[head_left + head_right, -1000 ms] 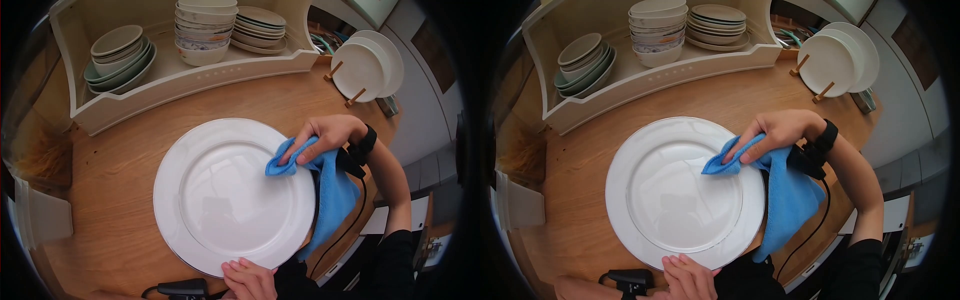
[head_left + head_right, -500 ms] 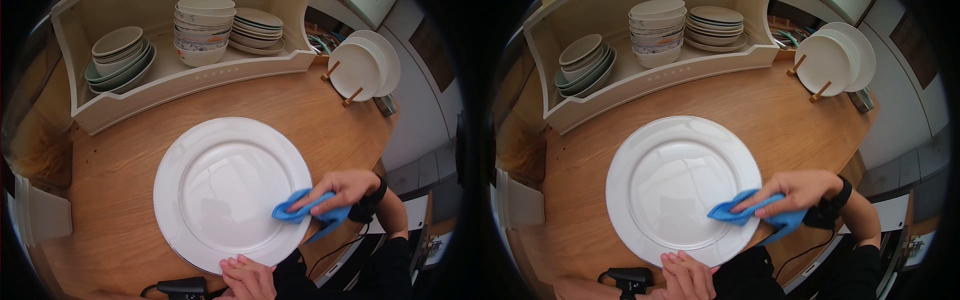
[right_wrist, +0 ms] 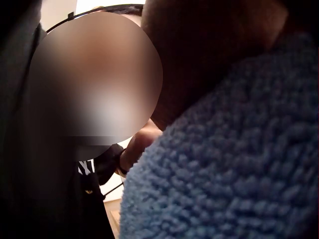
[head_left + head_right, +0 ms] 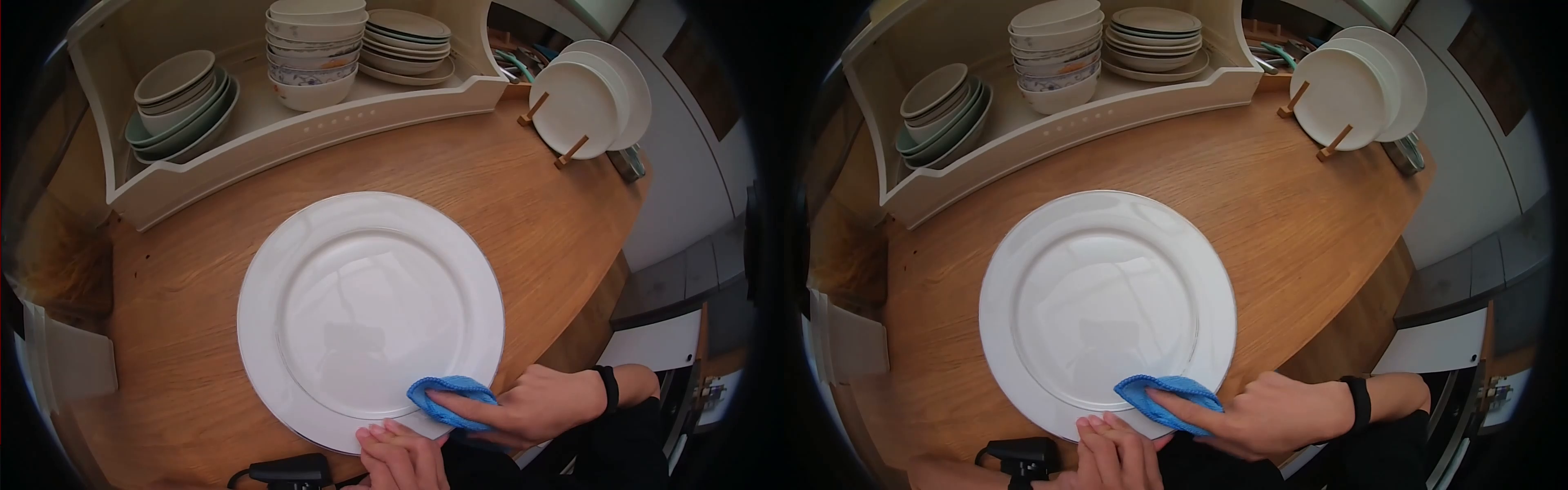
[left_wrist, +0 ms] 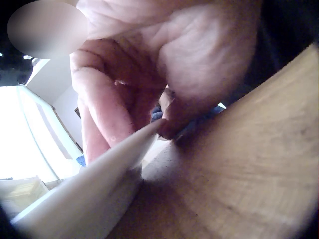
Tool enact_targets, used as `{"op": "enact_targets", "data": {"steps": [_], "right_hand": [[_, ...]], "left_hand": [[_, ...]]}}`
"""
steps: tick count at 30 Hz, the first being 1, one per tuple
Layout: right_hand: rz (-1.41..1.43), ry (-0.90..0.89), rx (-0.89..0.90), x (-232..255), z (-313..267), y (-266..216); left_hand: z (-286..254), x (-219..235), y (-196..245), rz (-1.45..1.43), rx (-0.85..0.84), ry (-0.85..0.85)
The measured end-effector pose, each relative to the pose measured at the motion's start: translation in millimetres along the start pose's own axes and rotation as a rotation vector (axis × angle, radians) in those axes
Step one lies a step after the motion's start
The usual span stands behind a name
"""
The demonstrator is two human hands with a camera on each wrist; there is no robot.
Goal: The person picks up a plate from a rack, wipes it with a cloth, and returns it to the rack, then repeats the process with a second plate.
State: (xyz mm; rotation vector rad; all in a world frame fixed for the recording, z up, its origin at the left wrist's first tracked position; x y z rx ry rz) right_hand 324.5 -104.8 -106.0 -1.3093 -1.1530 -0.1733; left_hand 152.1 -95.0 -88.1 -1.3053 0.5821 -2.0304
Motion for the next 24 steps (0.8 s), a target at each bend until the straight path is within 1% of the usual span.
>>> {"op": "enact_targets", "data": {"steps": [1,2,3,4,5,7,8,11,13,14,16,17,19,20,22,23,24], "right_hand": [[-0.001,-0.001,0.001,2.4,0.6,-1.2],[-0.106,-0.007,-0.020,7.4,1.3,-1.8],[-0.211,-0.014,-0.042,11.9,1.0,-2.3],[-0.256,-0.013,-0.101,14.4,0.0,-0.7],[-0.257,-0.013,-0.101,16.9,-0.7,-1.6],[-0.461,0.043,-0.131,27.2,-1.4,1.3],[-0.462,0.096,-0.142,32.2,-1.2,4.7],[-0.482,0.068,-0.168,51.8,2.5,12.6],[-0.510,0.085,-0.175,62.9,8.0,15.8],[-0.533,0.135,-0.181,67.9,9.5,21.1],[-0.548,0.202,-0.220,74.5,11.7,28.9],[-0.548,0.202,-0.219,74.1,11.7,30.8],[-0.559,0.216,-0.215,74.7,11.6,35.1],[-0.559,0.216,-0.215,74.6,11.7,36.4],[-0.474,0.224,-0.216,74.7,10.6,38.3],[-0.473,0.224,-0.216,74.4,9.6,39.6],[-0.383,0.203,-0.210,72.0,8.3,40.4]], "left_hand": [[-0.2,0.6,-1.5,-0.027,0.016,0.018],[-0.6,0.3,-1.4,-0.027,0.018,0.019],[-0.5,0.6,-2.1,-0.087,0.048,0.031],[-0.2,0.8,-3.7,-0.146,0.077,0.043],[-0.4,0.8,-5.0,-0.146,0.077,0.044],[-1.7,1.8,-8.6,-0.296,0.105,0.064],[-2.0,1.2,-8.7,-0.295,0.107,0.064],[-0.6,0.6,-6.8,-0.328,0.063,0.082],[-0.7,1.4,-6.4,-0.403,0.023,0.087],[-0.1,0.3,-6.8,-0.401,0.023,0.087],[1.3,-2.8,-6.9,-0.578,0.070,0.118],[-0.3,-6.6,-0.4,-0.578,0.071,0.117],[-5.1,-11.0,7.2,-0.667,0.228,0.221],[-4.7,-7.7,2.8,-0.668,0.228,0.221],[-3.1,-4.5,-6.3,-0.575,0.170,0.057],[-3.1,-4.2,-7.5,-0.576,0.170,0.057],[-3.3,-3.6,-9.1,-0.565,0.177,0.064]]}}
Point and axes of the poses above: each hand's wrist, its own z-axis towards the middle knuckle, its own x-axis out of the back of the hand, y = z × x, the point moved 5 cm from there along z, towards the middle knuckle, and after that the axes turned 12 degrees about y, right-handed, at the moved point
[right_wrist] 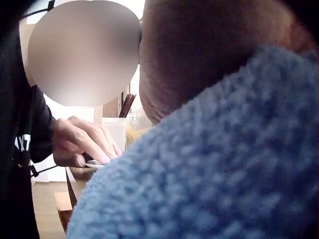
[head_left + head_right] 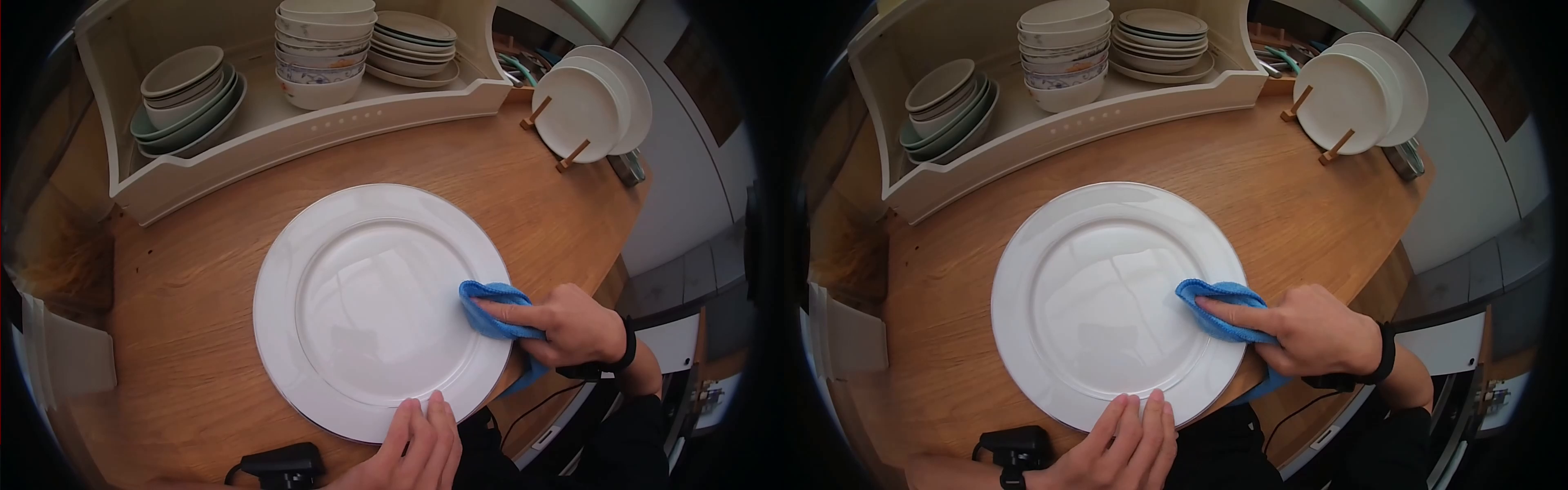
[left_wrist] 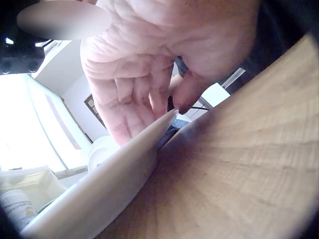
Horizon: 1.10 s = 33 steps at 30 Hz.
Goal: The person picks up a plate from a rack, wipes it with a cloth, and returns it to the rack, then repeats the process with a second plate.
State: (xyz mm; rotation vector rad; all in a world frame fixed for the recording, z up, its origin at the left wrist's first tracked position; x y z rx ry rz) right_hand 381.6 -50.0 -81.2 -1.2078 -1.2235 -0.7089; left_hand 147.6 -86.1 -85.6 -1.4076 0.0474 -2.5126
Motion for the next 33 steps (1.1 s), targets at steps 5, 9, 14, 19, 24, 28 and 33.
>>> {"op": "enact_targets", "data": {"steps": [5,9,14,19,24,28,33], "right_hand": [[0.195,-0.116,0.026,-16.2,-24.4,-21.3],[0.370,-0.208,0.152,-33.8,-33.7,-63.1],[0.277,-0.103,0.207,-39.9,-35.2,-69.8],[-0.030,-0.048,0.115,-29.5,-42.7,-61.4],[-0.117,0.056,0.046,-9.1,-33.9,-23.0],[-0.142,0.056,-0.048,9.1,-13.0,1.8],[-0.222,0.039,-0.049,11.5,2.6,4.9]], "left_hand": [[2.0,0.5,-2.9,0.011,0.001,0.036],[2.7,0.1,0.2,-0.012,-0.001,0.028],[0.4,-1.4,0.7,0.001,-0.004,0.030],[-1.1,-1.4,-0.3,-0.003,-0.005,0.057],[1.8,-4.0,-10.9,0.122,0.121,-0.018],[1.2,-4.6,-11.8,0.154,0.070,-0.030],[1.1,-0.6,-3.5,0.024,-0.091,-0.021]]}}
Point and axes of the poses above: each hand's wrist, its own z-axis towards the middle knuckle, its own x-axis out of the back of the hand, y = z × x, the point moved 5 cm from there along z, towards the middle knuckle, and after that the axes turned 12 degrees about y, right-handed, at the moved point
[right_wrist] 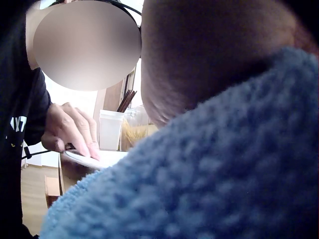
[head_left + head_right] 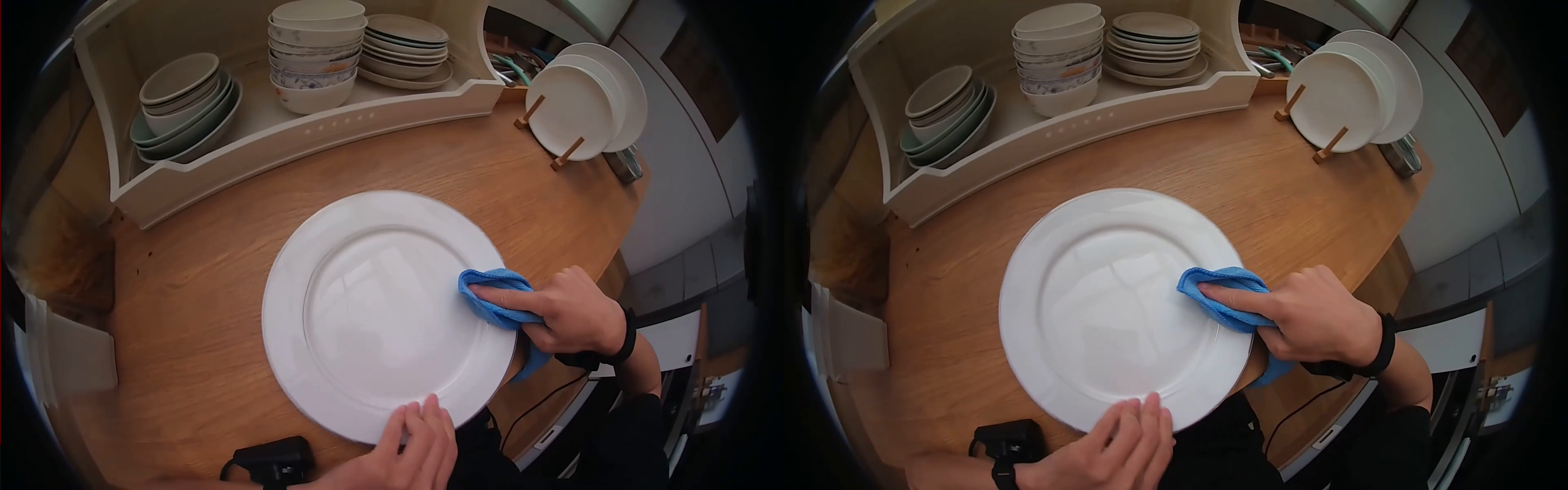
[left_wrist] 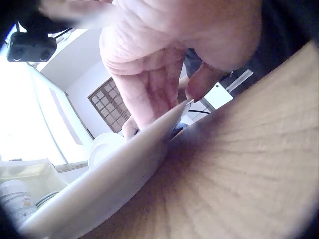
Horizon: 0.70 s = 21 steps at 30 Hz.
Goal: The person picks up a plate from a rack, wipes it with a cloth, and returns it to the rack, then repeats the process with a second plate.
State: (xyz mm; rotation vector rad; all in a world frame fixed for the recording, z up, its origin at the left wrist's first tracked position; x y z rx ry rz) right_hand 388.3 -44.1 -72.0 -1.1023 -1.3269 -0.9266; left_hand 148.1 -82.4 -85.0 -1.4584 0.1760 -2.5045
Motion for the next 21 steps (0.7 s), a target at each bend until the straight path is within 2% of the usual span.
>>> {"op": "enact_targets", "data": {"steps": [3,4,6,7,9,12,14,16,18,21], "right_hand": [[0.028,0.022,0.058,-1.3,5.6,1.0],[0.037,0.014,0.066,-0.7,7.1,0.9],[0.046,0.005,0.073,-1.9,8.0,1.9],[0.084,-0.005,0.076,-3.8,8.0,3.7],[0.123,-0.014,0.085,-4.9,5.8,4.5],[0.207,-0.006,0.090,-3.0,-5.9,-4.2],[0.192,-0.110,0.066,-3.8,-18.6,-17.7],[0.250,-0.222,0.114,-14.3,-36.4,-28.2],[0.436,-0.248,0.234,-19.0,-47.8,-48.7],[0.476,-0.173,0.299,-26.1,-51.9,-77.2]], "left_hand": [[3.5,7.0,2.6,-0.148,-0.088,0.091],[1.9,-0.9,4.8,-0.150,-0.088,0.087],[-4.1,-16.8,9.2,-0.302,-0.046,0.224],[-2.6,-9.8,9.3,-0.301,-0.046,0.224],[0.4,3.7,8.0,-0.145,-0.008,0.076],[-0.3,3.5,9.7,-0.142,0.030,0.081],[0.1,4.2,9.4,-0.145,0.040,0.074],[1.2,4.3,8.9,-0.153,0.042,0.071],[2.9,4.5,8.0,-0.145,0.040,0.077],[3.4,4.7,7.4,-0.148,0.008,0.076]]}}
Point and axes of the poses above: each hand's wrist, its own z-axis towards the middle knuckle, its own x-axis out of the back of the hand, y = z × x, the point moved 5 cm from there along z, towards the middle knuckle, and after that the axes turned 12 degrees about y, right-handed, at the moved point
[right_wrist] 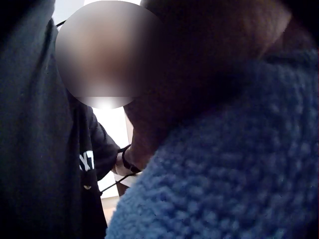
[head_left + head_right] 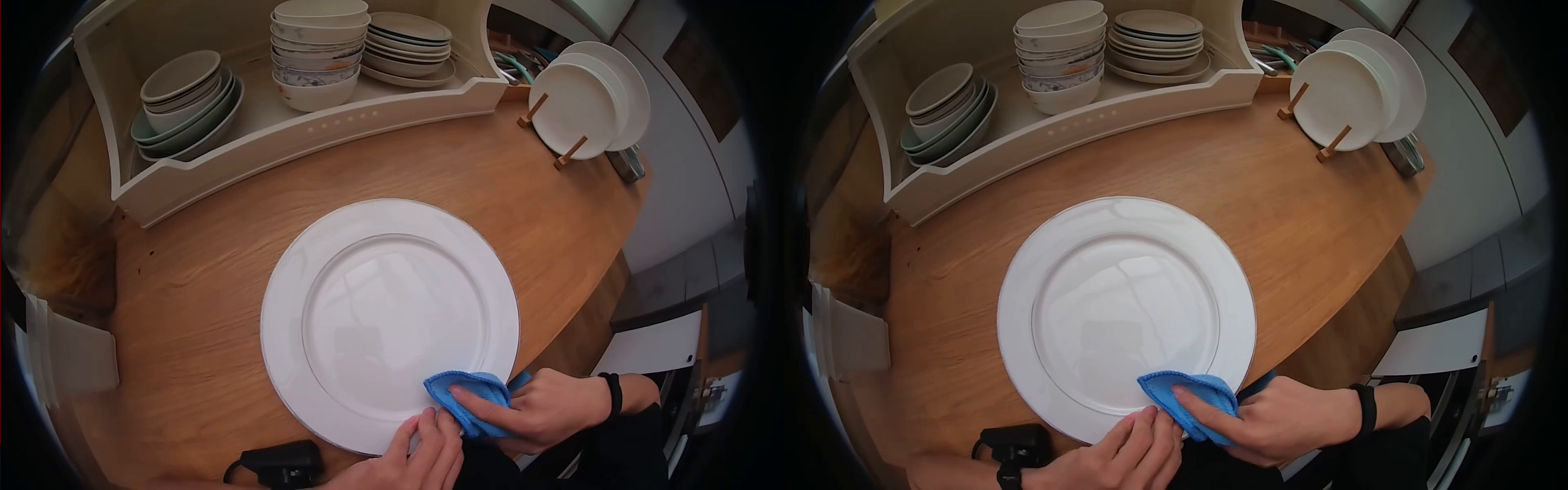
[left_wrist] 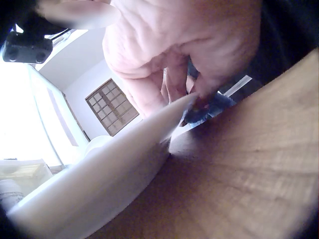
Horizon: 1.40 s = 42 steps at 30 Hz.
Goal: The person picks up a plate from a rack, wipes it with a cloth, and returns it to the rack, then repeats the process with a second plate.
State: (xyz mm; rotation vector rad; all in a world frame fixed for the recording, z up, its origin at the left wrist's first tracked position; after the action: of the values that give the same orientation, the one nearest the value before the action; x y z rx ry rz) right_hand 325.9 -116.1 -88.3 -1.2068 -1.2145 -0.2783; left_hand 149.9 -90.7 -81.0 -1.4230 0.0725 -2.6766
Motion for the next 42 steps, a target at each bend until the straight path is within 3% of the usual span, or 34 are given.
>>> {"op": "enact_targets", "data": {"steps": [4,9,14,17,20,22,24,29,33,38,41,42], "right_hand": [[-0.169,0.104,0.072,-1.4,-1.9,5.3],[-0.371,-0.039,-0.141,23.9,-5.1,25.1],[-0.334,0.081,-0.279,63.1,4.3,61.9],[-0.222,0.108,-0.290,76.3,13.6,81.7],[-0.132,0.163,-0.252,78.3,20.0,92.3],[-0.138,0.161,-0.265,78.1,20.8,89.4],[-0.145,0.163,-0.277,75.5,19.6,88.6],[-0.162,0.089,-0.280,54.2,12.0,64.4],[0.003,-0.057,-0.165,21.9,6.9,38.9],[0.064,-0.021,0.034,4.8,24.9,9.2],[0.041,0.023,0.091,-0.7,27.0,2.5],[-0.036,0.019,0.037,-3.7,24.3,5.0]], "left_hand": [[0.0,2.9,-3.9,0.014,-0.034,0.011],[-4.2,-0.2,-8.0,0.067,0.051,-0.002],[-8.5,-10.6,-13.2,0.095,0.128,0.001],[-3.7,-1.6,-17.9,0.314,0.219,-0.118],[-2.6,-0.9,-23.0,0.315,0.262,-0.121],[-2.8,1.2,-24.6,0.312,0.258,-0.114],[-2.7,-1.1,-21.5,0.341,0.142,-0.158],[-2.1,-1.7,-20.6,0.334,0.131,-0.133],[0.9,0.1,-21.9,0.347,0.135,-0.116],[0.7,-2.0,-19.0,0.349,0.095,-0.114],[-1.3,-0.9,-17.4,0.327,0.078,-0.104],[-2.0,-0.9,-15.9,0.314,0.057,-0.094]]}}
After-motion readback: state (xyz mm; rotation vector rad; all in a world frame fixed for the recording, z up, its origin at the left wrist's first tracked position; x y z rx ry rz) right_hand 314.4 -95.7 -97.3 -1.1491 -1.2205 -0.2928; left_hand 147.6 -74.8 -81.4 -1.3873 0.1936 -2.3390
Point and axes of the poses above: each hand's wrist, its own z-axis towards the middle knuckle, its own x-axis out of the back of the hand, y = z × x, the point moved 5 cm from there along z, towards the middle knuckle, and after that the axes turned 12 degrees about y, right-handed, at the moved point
